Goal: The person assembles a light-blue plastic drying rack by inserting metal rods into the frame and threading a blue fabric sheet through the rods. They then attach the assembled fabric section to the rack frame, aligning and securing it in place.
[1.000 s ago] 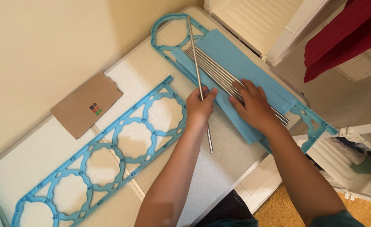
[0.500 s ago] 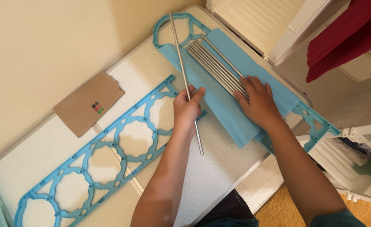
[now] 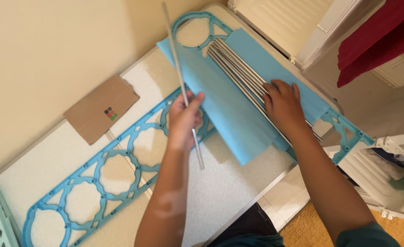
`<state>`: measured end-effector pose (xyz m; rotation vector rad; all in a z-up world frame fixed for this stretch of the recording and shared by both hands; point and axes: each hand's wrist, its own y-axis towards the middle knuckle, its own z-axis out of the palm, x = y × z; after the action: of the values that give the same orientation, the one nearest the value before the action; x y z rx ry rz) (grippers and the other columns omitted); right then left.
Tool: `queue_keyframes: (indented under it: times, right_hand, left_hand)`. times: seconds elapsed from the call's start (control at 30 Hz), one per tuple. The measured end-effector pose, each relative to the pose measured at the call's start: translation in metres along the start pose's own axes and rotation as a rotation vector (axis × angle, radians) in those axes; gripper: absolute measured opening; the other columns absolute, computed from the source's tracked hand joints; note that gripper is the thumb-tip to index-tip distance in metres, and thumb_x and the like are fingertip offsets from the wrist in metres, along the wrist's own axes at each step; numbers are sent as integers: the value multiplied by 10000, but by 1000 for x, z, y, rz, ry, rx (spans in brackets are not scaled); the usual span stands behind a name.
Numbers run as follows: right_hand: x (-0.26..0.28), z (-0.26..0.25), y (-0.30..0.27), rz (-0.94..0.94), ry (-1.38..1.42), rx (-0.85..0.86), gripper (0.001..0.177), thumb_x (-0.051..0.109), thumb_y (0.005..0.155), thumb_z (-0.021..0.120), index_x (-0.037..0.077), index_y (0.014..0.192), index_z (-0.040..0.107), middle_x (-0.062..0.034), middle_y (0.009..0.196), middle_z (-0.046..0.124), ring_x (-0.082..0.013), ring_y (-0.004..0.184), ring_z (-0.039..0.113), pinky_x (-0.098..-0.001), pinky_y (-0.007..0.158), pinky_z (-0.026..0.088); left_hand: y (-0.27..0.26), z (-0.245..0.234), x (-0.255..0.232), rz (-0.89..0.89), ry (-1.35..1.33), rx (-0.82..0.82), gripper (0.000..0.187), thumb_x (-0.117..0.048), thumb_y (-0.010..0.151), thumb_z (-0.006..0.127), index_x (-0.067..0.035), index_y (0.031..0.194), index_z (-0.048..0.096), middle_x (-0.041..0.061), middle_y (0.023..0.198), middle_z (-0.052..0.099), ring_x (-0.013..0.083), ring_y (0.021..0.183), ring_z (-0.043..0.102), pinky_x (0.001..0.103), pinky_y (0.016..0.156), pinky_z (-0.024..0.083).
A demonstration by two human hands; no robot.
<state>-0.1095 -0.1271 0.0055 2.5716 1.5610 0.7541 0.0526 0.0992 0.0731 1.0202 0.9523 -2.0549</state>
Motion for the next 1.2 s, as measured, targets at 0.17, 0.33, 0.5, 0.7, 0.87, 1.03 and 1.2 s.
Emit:
queue_keyframes:
  times: [0.17, 0.33, 0.5, 0.7, 0.87, 1.03, 1.2]
  right_hand:
    - [2, 1, -2, -48, 1, -75, 304, 167, 1017, 621, 75, 1303, 669, -153, 1320, 593, -342, 1304, 524, -611, 1208, 238]
    - [20, 1, -2, -123, -42, -173, 295, 119, 989, 660, 78, 1280, 690, -158, 1332, 590, -369, 1330, 514, -619, 1224, 229]
    - [63, 3, -10, -220, 78, -166, 317, 128, 957, 688, 73, 1270, 691, -148, 1298, 601, -369, 1253, 535, -575, 1201, 319]
    - [128, 26, -37, -179, 264, 91, 359, 165, 939, 693, 45, 1277, 677, -164, 1237, 640, -334, 1151, 570, -453, 1005, 461]
    - [153, 37, -43, -130, 218, 78, 344, 176, 923, 705, 38, 1237, 699, -155, 1202, 649, -352, 1131, 570, -426, 957, 483]
    - [171, 42, -55, -73, 232, 96, 308, 186, 943, 695, 72, 1229, 714, -138, 1140, 661, -325, 1106, 589, -412, 942, 499]
    - [193, 50, -71, -125, 271, 76, 315, 178, 916, 715, 73, 1213, 717, -121, 1111, 694, -330, 1063, 599, -415, 913, 501]
  left_hand:
    - [-6, -45, -16, -45, 50, -63, 160, -98, 922, 726, -110, 909, 567, -52, 673, 487, 40, 466, 399, 211, 398, 266]
    - [-22, -81, -14, -113, 154, -161, 104, -117, 917, 699, -93, 985, 625, -36, 711, 546, 48, 489, 435, 208, 410, 282]
    - [-27, -120, 11, -60, 303, -231, 216, -154, 937, 739, -18, 1050, 614, 29, 705, 514, 111, 511, 463, 257, 426, 339]
    - [-41, -158, 35, 58, 579, -355, 427, -196, 901, 724, 13, 1261, 625, 46, 874, 669, 110, 658, 612, 282, 536, 516]
    - [-56, -180, 36, 170, 806, -416, 415, -231, 893, 747, 2, 1223, 655, 69, 896, 697, 163, 743, 658, 313, 672, 550]
    - [-78, -187, 28, 130, 939, -473, 325, -253, 889, 758, -25, 1112, 694, 88, 866, 692, 221, 766, 664, 354, 726, 547]
    - [-96, -199, 17, 134, 916, -503, 339, -243, 881, 754, -52, 1154, 693, 93, 851, 690, 222, 760, 667, 352, 716, 547]
